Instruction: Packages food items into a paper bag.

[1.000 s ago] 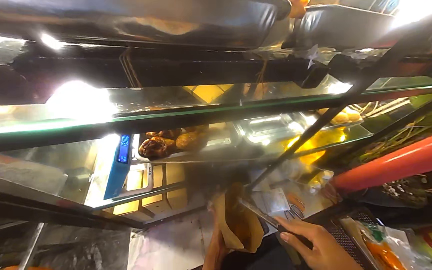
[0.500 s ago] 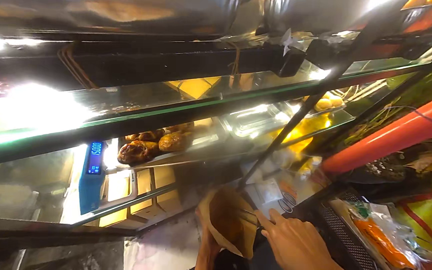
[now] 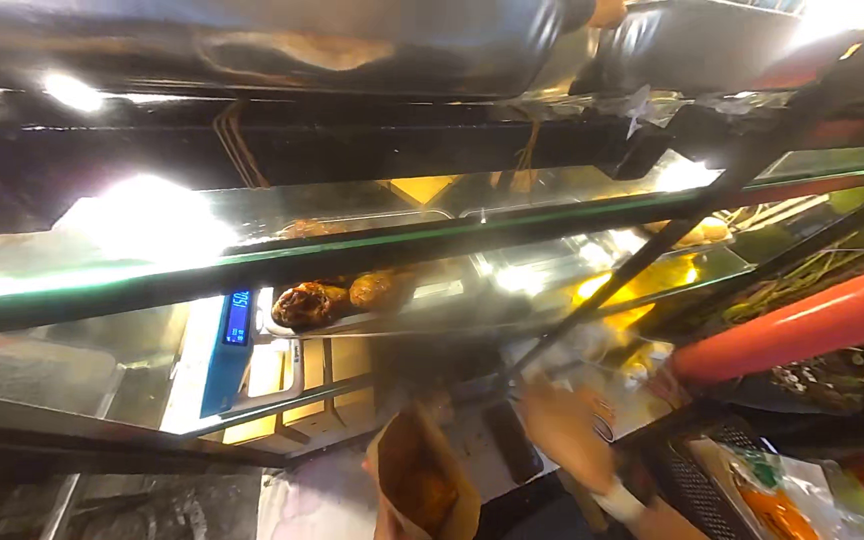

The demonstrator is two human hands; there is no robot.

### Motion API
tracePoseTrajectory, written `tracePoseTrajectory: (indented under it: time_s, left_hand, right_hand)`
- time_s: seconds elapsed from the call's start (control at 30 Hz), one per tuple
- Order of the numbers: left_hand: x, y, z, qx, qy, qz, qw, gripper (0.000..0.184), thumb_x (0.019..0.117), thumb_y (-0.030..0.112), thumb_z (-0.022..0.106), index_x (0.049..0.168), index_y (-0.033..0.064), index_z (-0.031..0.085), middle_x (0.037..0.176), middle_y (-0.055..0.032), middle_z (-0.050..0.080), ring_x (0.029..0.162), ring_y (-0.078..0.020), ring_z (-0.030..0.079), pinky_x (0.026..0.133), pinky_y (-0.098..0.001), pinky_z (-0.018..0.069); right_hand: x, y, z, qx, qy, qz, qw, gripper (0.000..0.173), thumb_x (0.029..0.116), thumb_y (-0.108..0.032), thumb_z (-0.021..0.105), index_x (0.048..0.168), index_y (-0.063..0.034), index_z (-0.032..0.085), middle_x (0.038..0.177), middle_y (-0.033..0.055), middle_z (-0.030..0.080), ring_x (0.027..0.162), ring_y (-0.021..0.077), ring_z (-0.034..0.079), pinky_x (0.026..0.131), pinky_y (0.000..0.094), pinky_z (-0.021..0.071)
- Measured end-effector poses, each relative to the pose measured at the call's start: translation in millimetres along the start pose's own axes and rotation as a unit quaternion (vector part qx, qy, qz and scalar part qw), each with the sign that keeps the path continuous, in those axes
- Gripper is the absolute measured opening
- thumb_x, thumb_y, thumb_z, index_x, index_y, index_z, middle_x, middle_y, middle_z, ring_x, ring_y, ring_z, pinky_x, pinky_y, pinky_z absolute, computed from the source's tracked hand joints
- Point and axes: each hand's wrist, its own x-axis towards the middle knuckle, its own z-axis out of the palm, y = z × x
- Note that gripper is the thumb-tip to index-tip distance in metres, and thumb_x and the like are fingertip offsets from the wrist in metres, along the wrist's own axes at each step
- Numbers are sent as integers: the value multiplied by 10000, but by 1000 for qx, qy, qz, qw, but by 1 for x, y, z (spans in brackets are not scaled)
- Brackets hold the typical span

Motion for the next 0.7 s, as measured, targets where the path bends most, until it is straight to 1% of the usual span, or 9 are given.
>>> tracePoseTrajectory:
  time_s: [0.07, 0.13, 0.17, 0.27, 0.37, 0.43, 0.53, 0.63, 0.7]
  left_hand:
    - [0, 1, -17, -9, 9, 27, 1000, 838, 960, 793, 151, 1364, 182, 558, 1187, -41, 726, 1091, -175, 696, 894, -419, 602]
    - [-3, 4, -28, -23, -2, 48, 999, 819, 951, 802, 182, 1359, 207, 569, 1215, -31, 720, 1124, -169, 687, 927, -415, 593]
    - [-4, 6, -32, -40, -12, 50, 998, 807, 953, 800, 204, 1348, 207, 585, 1224, -43, 718, 1136, -181, 684, 934, -426, 589]
    - [-5, 7, -38, -50, -5, 57, 997, 771, 974, 775, 196, 1324, 213, 592, 1212, -39, 722, 1127, -181, 687, 925, -428, 592]
    - [-4, 7, -44, -43, 4, 66, 997, 803, 955, 798, 213, 1353, 208, 584, 1230, -38, 717, 1145, -175, 680, 944, -424, 585]
    - [-6, 6, -42, -44, 13, 63, 997, 787, 959, 788, 226, 1314, 191, 598, 1173, -41, 733, 1093, -170, 698, 908, -418, 601]
    - [-15, 10, -21, -38, 31, 51, 997, 764, 965, 772, 187, 1281, 205, 591, 1092, 0, 756, 1017, -127, 723, 853, -371, 624]
    - [-7, 7, -14, -33, 3, 25, 999, 780, 973, 765, 193, 1359, 186, 543, 1149, -28, 738, 1053, -153, 711, 876, -398, 615]
    - [0, 5, 1, -36, -20, 7, 999, 851, 924, 823, 213, 1376, 178, 533, 1167, -53, 736, 1060, -186, 715, 872, -424, 617]
  right_hand:
    - [45, -14, 16, -22, -10, -21, 999, 444, 994, -94, 550, 1423, 20, 534, 1348, 325, 563, 1110, 494, 637, 874, 634, 527]
    - [77, -26, 22, -30, -27, -48, 998, 366, 989, -7, 522, 1339, 89, 568, 1347, 344, 550, 1186, 500, 596, 945, 631, 499]
    - [88, -31, 24, -37, -42, -64, 996, 338, 996, 10, 507, 1312, 101, 585, 1359, 339, 557, 1260, 496, 556, 1014, 637, 462]
    - [118, -36, 37, -49, -71, -102, 991, 395, 1035, 15, 445, 1413, 105, 515, 1488, 328, 479, 1421, 491, 415, 1155, 657, 310]
    - [132, -34, 43, -54, -98, -116, 987, 399, 1059, -16, 426, 1433, 103, 496, 1499, 340, 461, 1423, 502, 411, 1158, 660, 308]
    - [123, -32, 35, -54, -68, -110, 990, 390, 1070, -30, 400, 1422, 88, 517, 1488, 331, 479, 1416, 489, 427, 1152, 648, 327]
    - [103, -23, 20, -68, -40, -91, 993, 337, 1041, -16, 458, 1334, 93, 584, 1389, 330, 559, 1339, 494, 503, 1098, 648, 389]
    - [89, -14, 16, -62, -27, -56, 996, 289, 998, -76, 553, 1232, 67, 643, 1277, 309, 622, 1212, 485, 592, 973, 648, 478]
    - [84, -10, 20, -34, -18, -34, 999, 364, 1032, -172, 540, 1339, 11, 610, 1324, 304, 594, 1206, 482, 593, 979, 647, 470]
